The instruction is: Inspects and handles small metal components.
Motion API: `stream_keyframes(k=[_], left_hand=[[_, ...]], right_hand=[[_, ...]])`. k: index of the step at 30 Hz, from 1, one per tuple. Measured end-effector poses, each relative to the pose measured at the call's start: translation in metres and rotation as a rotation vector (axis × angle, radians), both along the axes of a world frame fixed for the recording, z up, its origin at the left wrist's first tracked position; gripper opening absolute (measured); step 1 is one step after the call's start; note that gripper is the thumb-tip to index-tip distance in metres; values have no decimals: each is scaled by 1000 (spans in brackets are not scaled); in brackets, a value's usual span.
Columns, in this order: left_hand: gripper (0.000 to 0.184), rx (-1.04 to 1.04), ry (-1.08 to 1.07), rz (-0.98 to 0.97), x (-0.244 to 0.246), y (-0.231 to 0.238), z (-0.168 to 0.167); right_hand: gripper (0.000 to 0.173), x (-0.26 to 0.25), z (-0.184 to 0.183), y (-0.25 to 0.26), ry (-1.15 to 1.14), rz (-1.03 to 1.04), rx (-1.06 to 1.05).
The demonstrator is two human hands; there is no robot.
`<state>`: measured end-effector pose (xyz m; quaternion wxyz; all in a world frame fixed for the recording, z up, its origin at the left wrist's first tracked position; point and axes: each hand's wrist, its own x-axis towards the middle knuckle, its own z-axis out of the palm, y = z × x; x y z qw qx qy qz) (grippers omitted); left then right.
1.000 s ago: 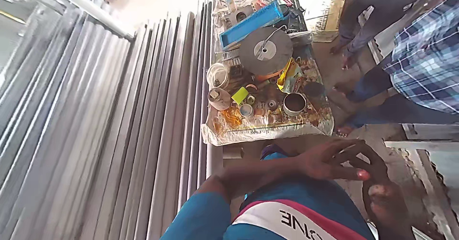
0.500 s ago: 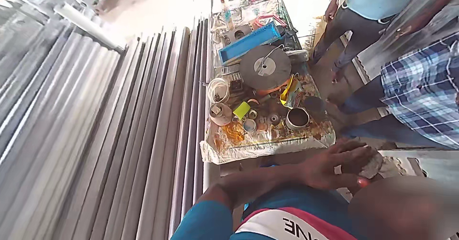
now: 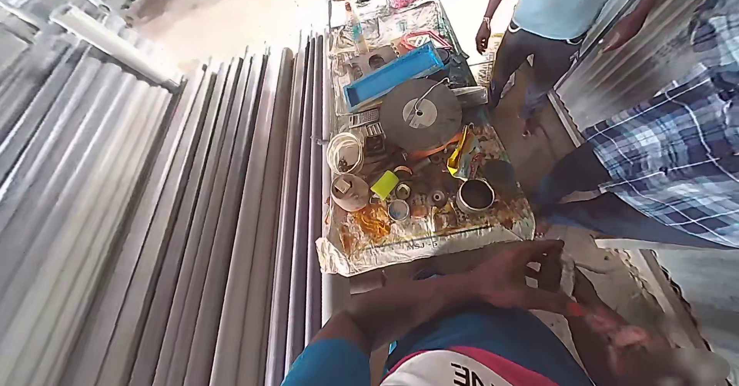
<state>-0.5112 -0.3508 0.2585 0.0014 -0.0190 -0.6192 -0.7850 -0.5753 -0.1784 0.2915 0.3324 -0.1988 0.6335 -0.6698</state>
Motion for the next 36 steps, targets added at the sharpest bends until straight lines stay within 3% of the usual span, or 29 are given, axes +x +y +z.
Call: stream_keyframes(k=[3,5,7,12,17,20,24,26,29,32,36], left_hand=[[89,-181,222,80,-2,3,-7],[91,-316,338,144,-2,5,-8],[92,-315,382,183,-2,6,-8],[94,186,227,310,7,-3,-13],[50,748,107,324,13,-31,-29],[49,874,48,355,22,-31,-40],[62,958,-32,353,29,-24,-52],[69,954,-33,317,27,-29,-54],[55,959,-78,346,25,-34,-51],[56,909,-119,330,23,-35,-53],[57,979,-231,280,22,-36,-62]], right_hand=[[74,3,-4,8,-73,23,-162],[69,6,-4,9,-100,21,-213],[70,6,-5,9,-87,56,-250],[92,-2,-30,16,-218,29,-376],[102,-9,-15,18,-391,3,-588],[104,-11,-14,18,-447,-5,-652],[104,-10,-22,19,-483,-50,-663],[88,-11,-34,19,-415,-50,-660],[53,-8,-56,26,-310,-211,-425],[42,-5,-87,34,-80,-360,53],[29,6,-169,68,-15,-441,462]])
